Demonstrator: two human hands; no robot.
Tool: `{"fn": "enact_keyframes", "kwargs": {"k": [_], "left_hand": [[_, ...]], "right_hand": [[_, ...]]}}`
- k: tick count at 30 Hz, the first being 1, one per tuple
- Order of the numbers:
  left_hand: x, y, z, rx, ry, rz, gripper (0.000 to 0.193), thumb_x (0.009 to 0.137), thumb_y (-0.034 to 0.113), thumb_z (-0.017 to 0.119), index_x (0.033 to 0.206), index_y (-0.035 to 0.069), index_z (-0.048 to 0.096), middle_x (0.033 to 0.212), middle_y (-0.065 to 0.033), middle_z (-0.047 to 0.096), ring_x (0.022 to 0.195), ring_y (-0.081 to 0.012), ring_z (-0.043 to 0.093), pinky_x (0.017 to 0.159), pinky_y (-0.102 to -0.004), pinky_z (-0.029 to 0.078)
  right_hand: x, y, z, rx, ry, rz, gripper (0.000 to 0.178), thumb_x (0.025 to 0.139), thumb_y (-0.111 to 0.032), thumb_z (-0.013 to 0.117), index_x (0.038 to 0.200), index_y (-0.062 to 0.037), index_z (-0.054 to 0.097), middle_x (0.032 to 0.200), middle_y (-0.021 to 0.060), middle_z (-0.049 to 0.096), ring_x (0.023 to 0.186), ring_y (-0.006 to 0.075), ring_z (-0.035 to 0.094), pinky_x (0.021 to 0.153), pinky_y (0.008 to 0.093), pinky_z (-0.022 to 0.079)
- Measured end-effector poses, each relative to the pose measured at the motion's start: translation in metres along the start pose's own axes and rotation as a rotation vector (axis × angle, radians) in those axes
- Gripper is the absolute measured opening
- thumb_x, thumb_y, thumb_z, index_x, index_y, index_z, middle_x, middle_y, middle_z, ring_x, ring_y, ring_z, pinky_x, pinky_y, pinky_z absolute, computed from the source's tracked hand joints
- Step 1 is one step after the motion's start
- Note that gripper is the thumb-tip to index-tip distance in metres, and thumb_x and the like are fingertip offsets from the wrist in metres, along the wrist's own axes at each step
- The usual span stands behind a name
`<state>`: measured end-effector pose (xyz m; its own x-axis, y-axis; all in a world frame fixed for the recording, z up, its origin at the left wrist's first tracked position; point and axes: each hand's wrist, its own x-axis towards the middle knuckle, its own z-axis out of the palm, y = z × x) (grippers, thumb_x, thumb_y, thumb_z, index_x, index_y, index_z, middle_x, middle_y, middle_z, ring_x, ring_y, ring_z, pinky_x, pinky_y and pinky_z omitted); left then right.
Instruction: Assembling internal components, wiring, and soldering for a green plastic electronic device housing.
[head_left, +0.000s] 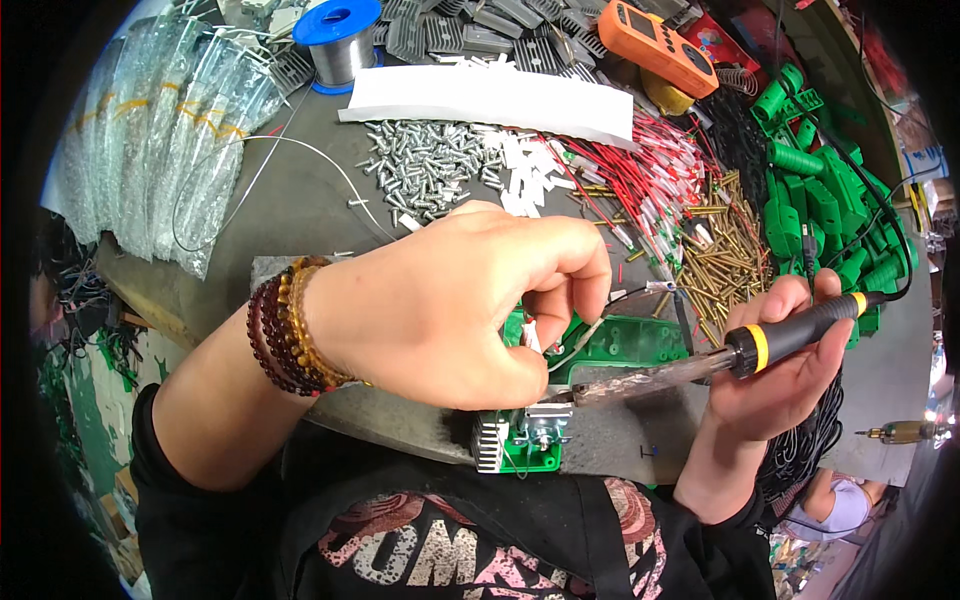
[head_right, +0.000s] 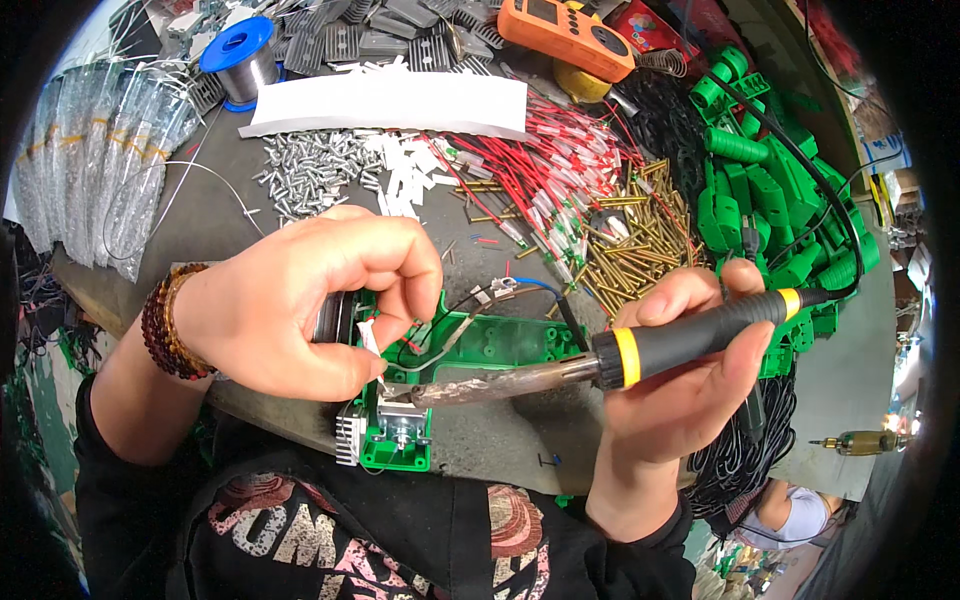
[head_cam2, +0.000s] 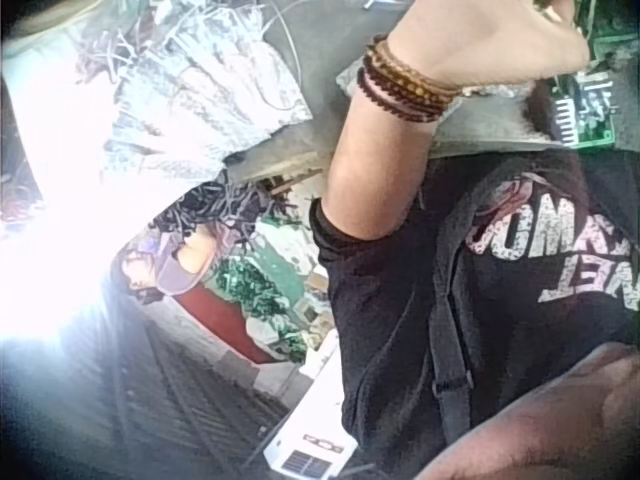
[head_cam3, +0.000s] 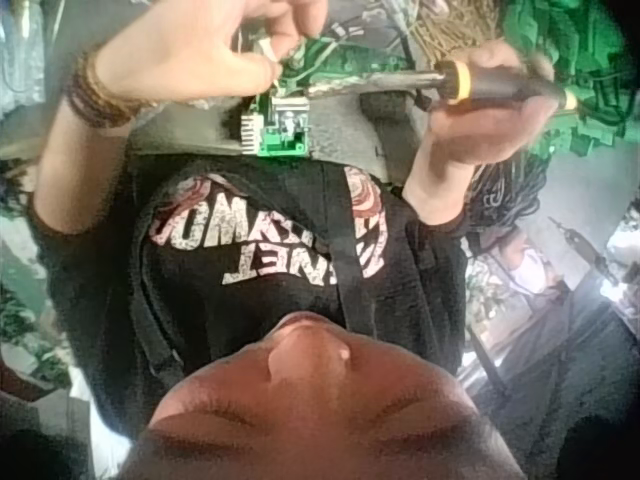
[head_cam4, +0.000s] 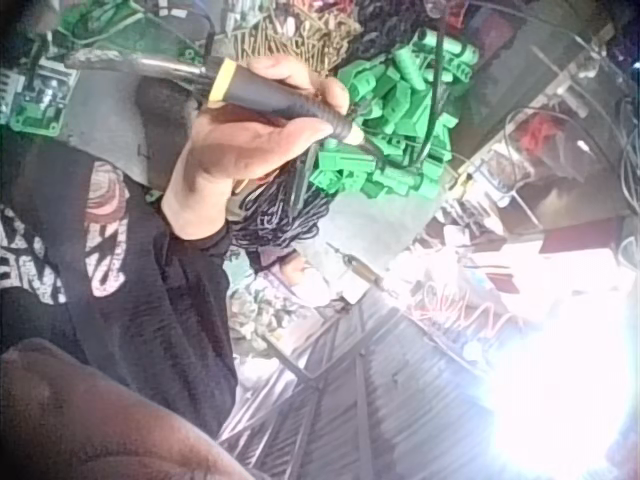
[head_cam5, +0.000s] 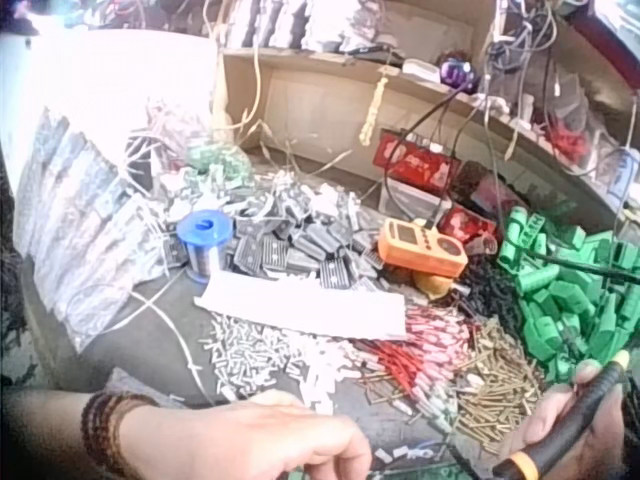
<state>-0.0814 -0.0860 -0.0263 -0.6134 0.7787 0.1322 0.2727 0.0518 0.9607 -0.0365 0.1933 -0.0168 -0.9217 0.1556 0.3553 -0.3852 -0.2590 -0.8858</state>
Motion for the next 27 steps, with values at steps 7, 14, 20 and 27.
{"fn": "enact_keyframes", "kwargs": {"k": [7,14,20,27], "left_hand": [[0.0,-0.002,0.001,0.085,0.02,0.025,0.033,0.07,0.006,0.07,0.101,0.005,0.057,0.08,-0.0004,0.063,0.075,-0.015,0.062,0.087,-0.0327,0.04],[0.001,-0.002,0.001,0.09,0.02,0.024,0.033,0.07,0.006,0.069,0.1,0.006,0.057,0.079,-0.0004,0.063,0.075,-0.0167,0.061,0.087,-0.0336,0.04],[-0.001,-0.004,0.002,0.102,0.026,0.044,0.033,0.07,0.007,0.069,0.1,0.006,0.057,0.079,0.0001,0.063,0.076,-0.0167,0.061,0.088,-0.0341,0.04],[0.0,-0.002,0.001,0.087,0.031,0.027,0.031,0.07,0.007,0.069,0.099,0.007,0.057,0.08,0.0009,0.064,0.076,-0.0165,0.06,0.089,-0.0342,0.039]], "right_hand": [[0.001,0.011,0.003,0.04,0.016,-0.006,0.044,0.108,-0.045,0.038,0.131,-0.008,0.044,0.09,0.0112,0.058,0.055,0.0171,0.051,0.049,0.0288,0.044],[0.0,0.008,0.001,0.019,-0.004,0.03,0.05,0.105,-0.053,0.041,0.132,-0.0112,0.043,0.088,0.0121,0.058,0.066,0.0168,0.055,0.056,0.0288,0.049],[0.002,-0.001,-0.005,0.041,-0.011,0.03,0.048,0.105,-0.052,0.041,0.131,-0.0115,0.045,0.087,0.0111,0.057,0.062,0.0156,0.052,0.053,0.0288,0.046],[-0.006,-0.031,-0.023,0.1,-0.053,-0.038,0.041,0.109,-0.041,0.041,0.131,-0.0069,0.046,0.096,0.0136,0.06,0.059,0.012,0.053,0.048,0.0246,0.043]]}}
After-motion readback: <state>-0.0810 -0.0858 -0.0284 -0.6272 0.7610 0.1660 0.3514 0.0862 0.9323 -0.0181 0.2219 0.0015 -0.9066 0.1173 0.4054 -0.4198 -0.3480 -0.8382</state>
